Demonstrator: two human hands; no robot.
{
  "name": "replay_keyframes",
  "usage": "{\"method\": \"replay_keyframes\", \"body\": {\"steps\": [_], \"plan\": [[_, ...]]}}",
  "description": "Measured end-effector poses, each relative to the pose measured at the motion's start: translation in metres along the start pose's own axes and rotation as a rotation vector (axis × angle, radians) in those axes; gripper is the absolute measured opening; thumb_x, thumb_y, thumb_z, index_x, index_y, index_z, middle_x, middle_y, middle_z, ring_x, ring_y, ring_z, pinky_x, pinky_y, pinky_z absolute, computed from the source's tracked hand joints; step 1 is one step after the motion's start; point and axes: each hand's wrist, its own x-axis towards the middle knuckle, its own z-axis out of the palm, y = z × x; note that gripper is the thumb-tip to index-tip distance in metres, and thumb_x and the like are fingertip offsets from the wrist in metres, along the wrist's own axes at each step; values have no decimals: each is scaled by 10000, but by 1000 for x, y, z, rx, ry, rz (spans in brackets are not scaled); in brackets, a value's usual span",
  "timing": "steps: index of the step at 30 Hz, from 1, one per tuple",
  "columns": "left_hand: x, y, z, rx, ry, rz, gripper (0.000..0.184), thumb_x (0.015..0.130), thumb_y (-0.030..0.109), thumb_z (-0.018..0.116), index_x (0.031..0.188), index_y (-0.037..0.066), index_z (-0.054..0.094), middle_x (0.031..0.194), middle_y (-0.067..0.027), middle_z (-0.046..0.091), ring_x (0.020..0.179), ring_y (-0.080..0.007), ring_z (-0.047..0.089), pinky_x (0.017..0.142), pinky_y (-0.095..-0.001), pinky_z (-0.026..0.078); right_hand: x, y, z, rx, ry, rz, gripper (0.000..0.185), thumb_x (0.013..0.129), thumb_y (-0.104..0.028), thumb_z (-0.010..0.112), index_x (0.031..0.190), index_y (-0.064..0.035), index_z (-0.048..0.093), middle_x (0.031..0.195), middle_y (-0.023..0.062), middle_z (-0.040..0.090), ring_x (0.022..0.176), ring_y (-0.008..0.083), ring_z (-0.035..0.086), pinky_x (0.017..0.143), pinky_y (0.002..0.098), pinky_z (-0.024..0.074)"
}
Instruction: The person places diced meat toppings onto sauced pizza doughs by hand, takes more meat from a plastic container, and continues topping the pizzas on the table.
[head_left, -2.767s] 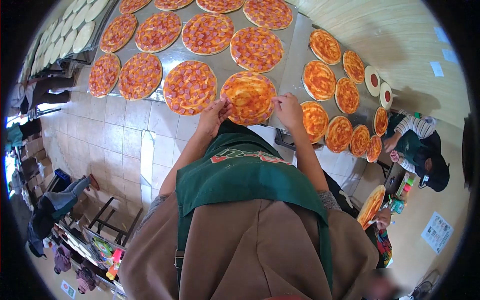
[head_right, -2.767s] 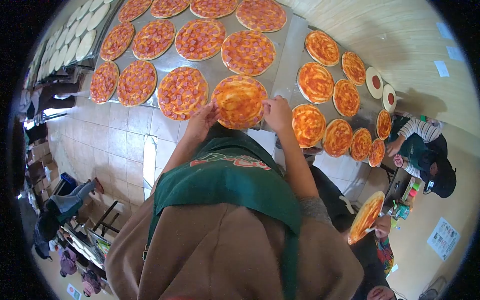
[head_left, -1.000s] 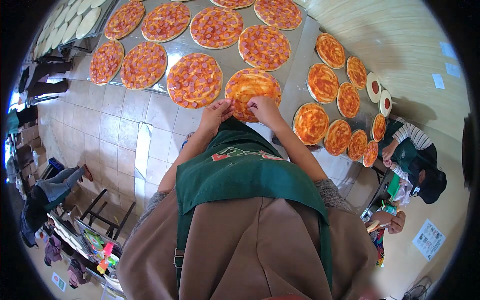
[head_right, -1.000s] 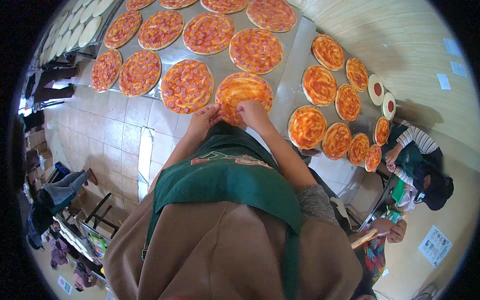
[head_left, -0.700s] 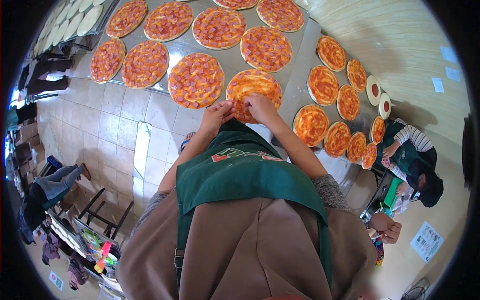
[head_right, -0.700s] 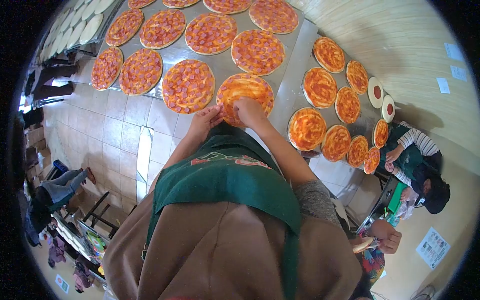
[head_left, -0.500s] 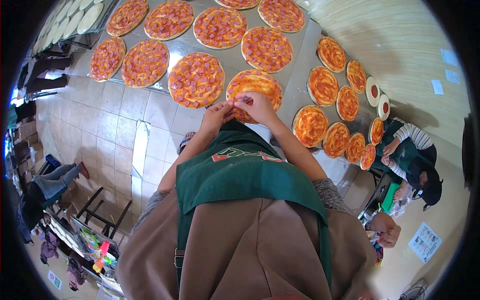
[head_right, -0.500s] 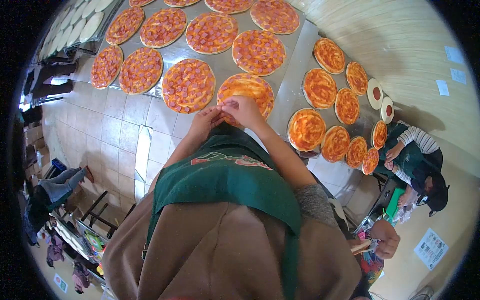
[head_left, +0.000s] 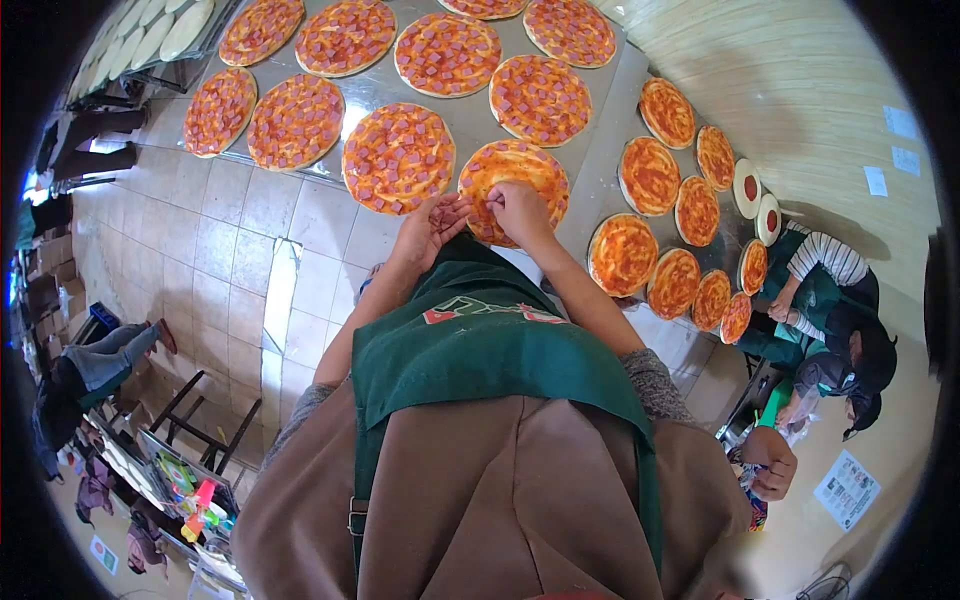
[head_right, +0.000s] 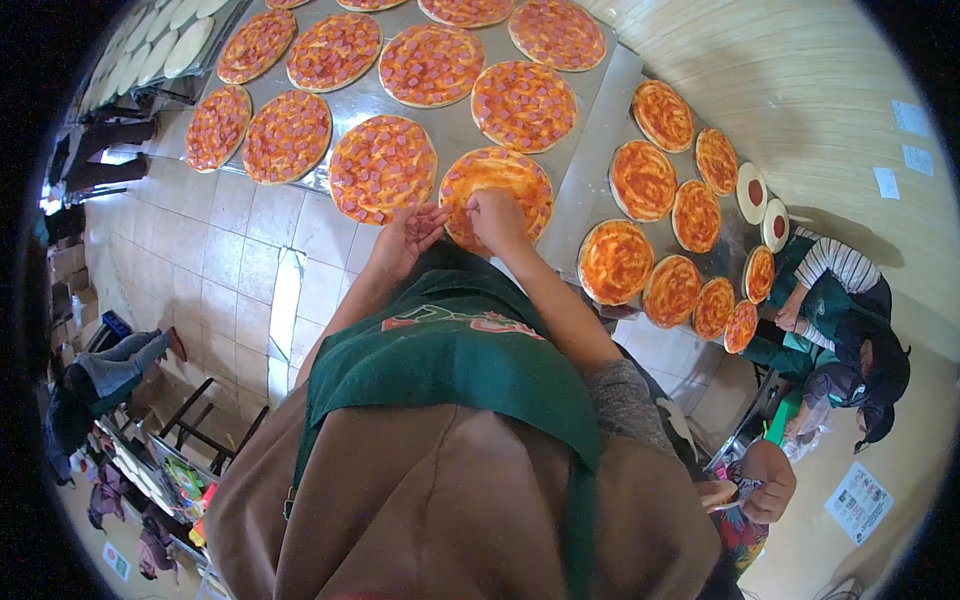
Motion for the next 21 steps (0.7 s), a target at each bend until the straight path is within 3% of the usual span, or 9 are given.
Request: {"method": "replay_keyframes", "body": {"steps": [4,7,10,16,18,21], "plan": [[-2,1,5,-39,-36,1,391,981,265,368,1202,-29,499,1155,-151,602,1064,-206,591,924,-322,479,1,-23,-10,-9,139,-85,99,753,-155,661,805,-70,661,782,119,618,795,312,594,694,421,473],[-3,1,9,-34,-45,4,371,977,248,373,1185,-25,516,1124,-147,612,1033,-206,602,921,-324,480,-2,-47,-16,278,8,-130,121,748,-155,666,822,-60,651,792,125,617,788,316,593,692,420,474],[2,-4,5,-29,-65,9,342,977,235,390,1153,-14,545,1068,-130,632,992,-197,617,908,-314,486,-7,-65,-20,52,94,-277,142,748,-149,671,842,-43,653,795,124,632,779,311,599,688,419,472],[-4,-3,15,24,-83,48,259,953,182,496,1133,9,565,1056,-91,628,988,-180,616,906,-300,483,-6,-54,-21,316,-67,-10,152,770,-114,656,886,-19,676,815,136,671,726,281,637,662,367,491],[-5,-2,12,103,-109,53,283,947,186,519,1166,10,548,1104,-74,614,1013,-168,603,902,-284,473,-7,-50,-25,327,-93,-10,158,777,-107,647,904,-17,676,820,137,673,722,271,647,660,349,496],[-7,0,15,184,-21,57,233,889,135,618,1072,-8,593,1006,-97,638,922,-186,645,834,-265,536,-7,-44,-25,361,-110,-23,154,782,-97,643,907,-13,672,816,133,676,738,252,660,668,336,501]]}}
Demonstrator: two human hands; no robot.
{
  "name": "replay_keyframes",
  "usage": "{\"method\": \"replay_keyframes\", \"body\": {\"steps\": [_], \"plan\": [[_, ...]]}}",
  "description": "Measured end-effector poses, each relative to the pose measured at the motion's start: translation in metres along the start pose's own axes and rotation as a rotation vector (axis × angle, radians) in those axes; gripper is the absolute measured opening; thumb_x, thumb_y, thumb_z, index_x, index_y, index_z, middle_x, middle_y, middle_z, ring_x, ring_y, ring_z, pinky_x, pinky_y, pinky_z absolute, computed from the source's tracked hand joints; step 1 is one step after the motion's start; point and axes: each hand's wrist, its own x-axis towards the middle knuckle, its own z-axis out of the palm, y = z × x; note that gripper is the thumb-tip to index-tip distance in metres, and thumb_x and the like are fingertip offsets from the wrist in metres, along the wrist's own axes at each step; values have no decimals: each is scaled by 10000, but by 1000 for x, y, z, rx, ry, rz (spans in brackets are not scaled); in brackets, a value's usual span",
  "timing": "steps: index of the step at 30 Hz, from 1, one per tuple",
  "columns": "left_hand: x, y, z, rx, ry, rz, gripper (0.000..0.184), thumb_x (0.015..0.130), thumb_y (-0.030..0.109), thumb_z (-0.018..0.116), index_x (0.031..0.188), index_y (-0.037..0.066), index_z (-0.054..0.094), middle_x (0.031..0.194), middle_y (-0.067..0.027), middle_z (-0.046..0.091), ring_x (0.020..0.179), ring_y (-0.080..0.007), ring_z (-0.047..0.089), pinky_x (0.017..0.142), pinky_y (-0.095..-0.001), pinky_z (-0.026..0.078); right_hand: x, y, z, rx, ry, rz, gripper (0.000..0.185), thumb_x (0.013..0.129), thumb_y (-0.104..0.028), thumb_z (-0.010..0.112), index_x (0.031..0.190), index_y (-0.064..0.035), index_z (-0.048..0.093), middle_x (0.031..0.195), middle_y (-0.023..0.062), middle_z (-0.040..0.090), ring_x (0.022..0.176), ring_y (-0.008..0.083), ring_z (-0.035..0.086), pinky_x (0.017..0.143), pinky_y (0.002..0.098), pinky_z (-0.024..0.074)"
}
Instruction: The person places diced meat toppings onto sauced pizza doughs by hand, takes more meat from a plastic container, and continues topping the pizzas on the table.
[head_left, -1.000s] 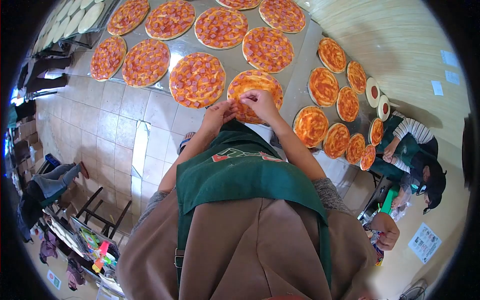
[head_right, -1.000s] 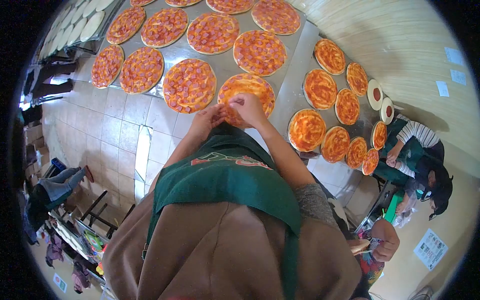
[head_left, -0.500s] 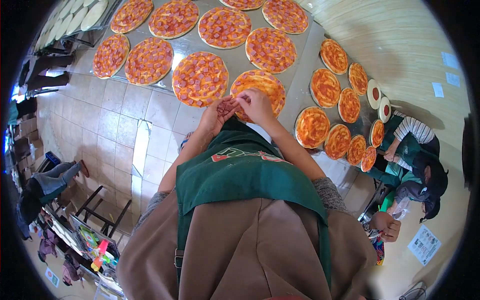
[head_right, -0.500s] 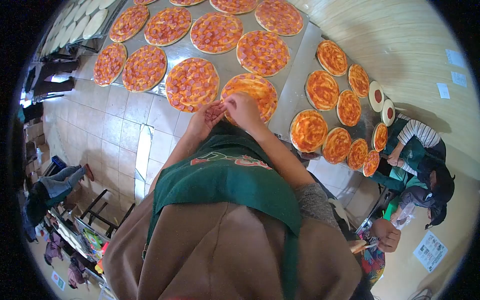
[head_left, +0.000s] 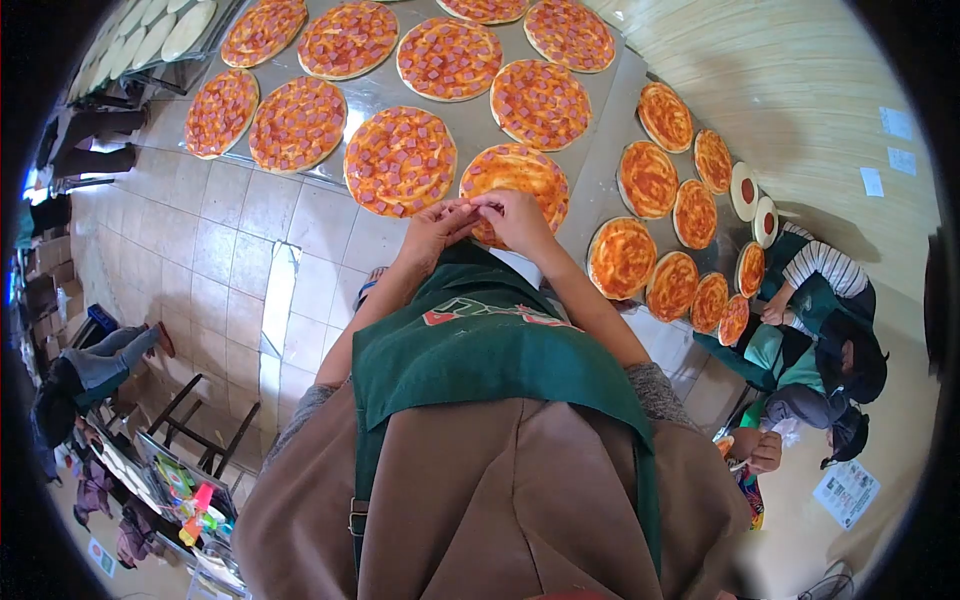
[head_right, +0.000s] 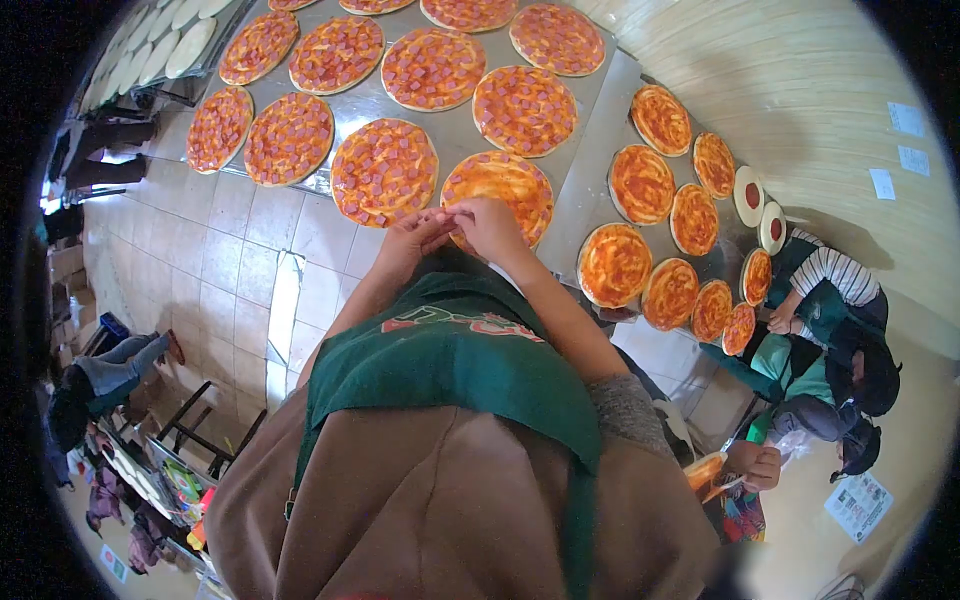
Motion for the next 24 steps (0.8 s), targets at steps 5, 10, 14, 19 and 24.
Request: {"method": "replay_keyframes", "body": {"steps": [5,10,14,19,24], "plan": [[-4,5,2,224,-10,11,255,909,222,600,1085,38,607,1013,-35,645,967,-134,622,821,-244,503,3,-3,-6,55,-35,47,134,782,-86,644,892,-10,661,802,120,680,759,229,670,690,326,508],[6,-1,-8,114,31,8,242,912,225,596,1063,37,617,997,-40,648,944,-137,629,808,-253,515,12,14,-11,79,-4,75,117,781,-84,645,874,-15,662,800,109,685,748,215,669,687,312,508],[6,0,-16,58,98,32,230,911,219,598,1042,32,620,986,-47,652,927,-137,630,809,-259,519,30,43,-14,-69,32,74,110,782,-97,639,866,-35,674,814,122,682,746,232,661,687,340,503],[8,1,-27,39,121,15,220,910,221,602,1029,37,617,979,-41,650,911,-132,631,798,-255,518,41,35,-4,-334,-49,103,104,766,-133,656,832,-55,673,810,145,667,766,305,641,698,411,491],[4,2,-29,36,125,33,220,898,235,619,1011,45,616,953,-33,650,898,-124,632,787,-250,518,45,33,3,-459,58,99,109,745,-154,680,757,-52,643,788,153,655,768,328,634,694,439,481]]}}
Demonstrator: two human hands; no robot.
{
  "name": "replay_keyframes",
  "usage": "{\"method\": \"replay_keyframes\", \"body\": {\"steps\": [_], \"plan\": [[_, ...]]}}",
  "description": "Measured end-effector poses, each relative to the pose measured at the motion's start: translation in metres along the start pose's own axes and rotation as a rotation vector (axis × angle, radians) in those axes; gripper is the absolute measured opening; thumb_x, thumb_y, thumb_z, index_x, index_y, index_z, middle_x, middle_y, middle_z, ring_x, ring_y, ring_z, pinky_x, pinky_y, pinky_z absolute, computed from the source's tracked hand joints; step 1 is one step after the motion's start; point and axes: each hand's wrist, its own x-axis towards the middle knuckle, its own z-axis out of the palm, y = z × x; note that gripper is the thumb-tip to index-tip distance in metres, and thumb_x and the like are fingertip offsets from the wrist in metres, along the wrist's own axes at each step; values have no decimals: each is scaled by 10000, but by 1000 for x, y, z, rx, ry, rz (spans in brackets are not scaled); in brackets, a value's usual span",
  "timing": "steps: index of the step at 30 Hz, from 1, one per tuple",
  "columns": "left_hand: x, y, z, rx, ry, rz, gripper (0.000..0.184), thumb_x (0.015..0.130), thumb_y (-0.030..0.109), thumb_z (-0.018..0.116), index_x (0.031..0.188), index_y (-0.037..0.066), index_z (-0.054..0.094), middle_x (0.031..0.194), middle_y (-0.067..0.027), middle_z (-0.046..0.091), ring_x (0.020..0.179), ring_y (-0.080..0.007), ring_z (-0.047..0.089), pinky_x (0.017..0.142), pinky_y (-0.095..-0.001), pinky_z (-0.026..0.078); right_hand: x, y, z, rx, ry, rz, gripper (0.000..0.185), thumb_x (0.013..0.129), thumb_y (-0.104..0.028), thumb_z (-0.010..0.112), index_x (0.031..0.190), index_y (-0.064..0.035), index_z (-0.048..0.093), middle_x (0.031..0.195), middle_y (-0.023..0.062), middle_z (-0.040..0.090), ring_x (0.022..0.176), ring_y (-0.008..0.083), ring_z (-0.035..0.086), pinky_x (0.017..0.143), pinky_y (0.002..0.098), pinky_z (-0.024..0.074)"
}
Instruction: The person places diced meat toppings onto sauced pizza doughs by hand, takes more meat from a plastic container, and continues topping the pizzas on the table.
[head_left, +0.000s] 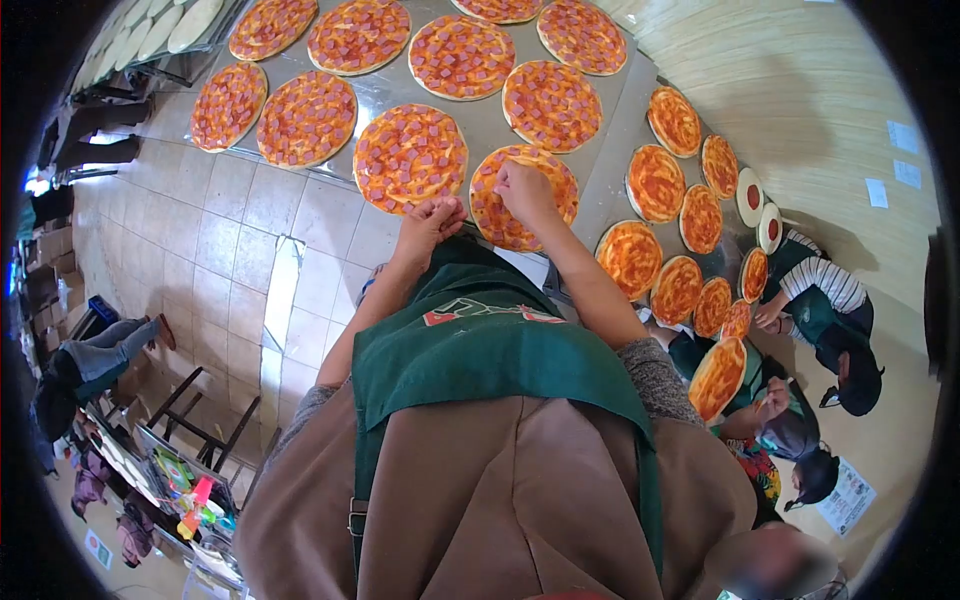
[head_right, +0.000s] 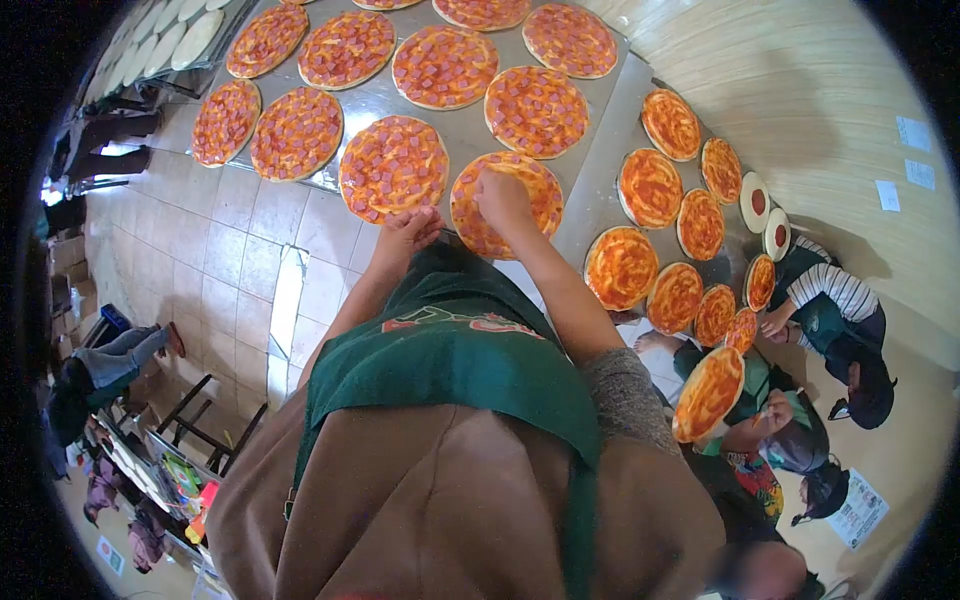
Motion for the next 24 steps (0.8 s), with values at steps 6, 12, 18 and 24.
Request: {"method": "replay_keyframes", "body": {"steps": [6,12,18,24], "plan": [[1,-5,-3,-21,13,-8,220,894,229,625,1015,45,618,933,-31,650,879,-129,638,788,-254,522,4,2,-3,6,-47,-1,109,729,-152,697,759,-57,652,791,154,653,768,328,632,692,433,482],[1,0,2,-53,19,-25,215,900,217,614,1018,37,620,942,-42,650,891,-135,636,807,-259,519,5,-8,-19,-73,-20,-85,89,725,-153,685,737,-65,678,802,136,664,781,299,639,696,415,487],[3,0,4,-9,12,-14,262,917,244,587,1061,25,605,956,-40,638,920,-134,618,824,-260,512,16,19,-14,150,11,-21,116,735,-109,685,828,-43,703,837,128,683,762,255,654,704,361,501],[2,0,12,-15,-2,-48,295,906,262,603,1073,19,602,972,-39,642,934,-138,618,857,-267,500,20,6,-20,67,-24,121,234,753,-124,685,978,-60,701,835,158,686,783,244,671,728,330,507]]}}
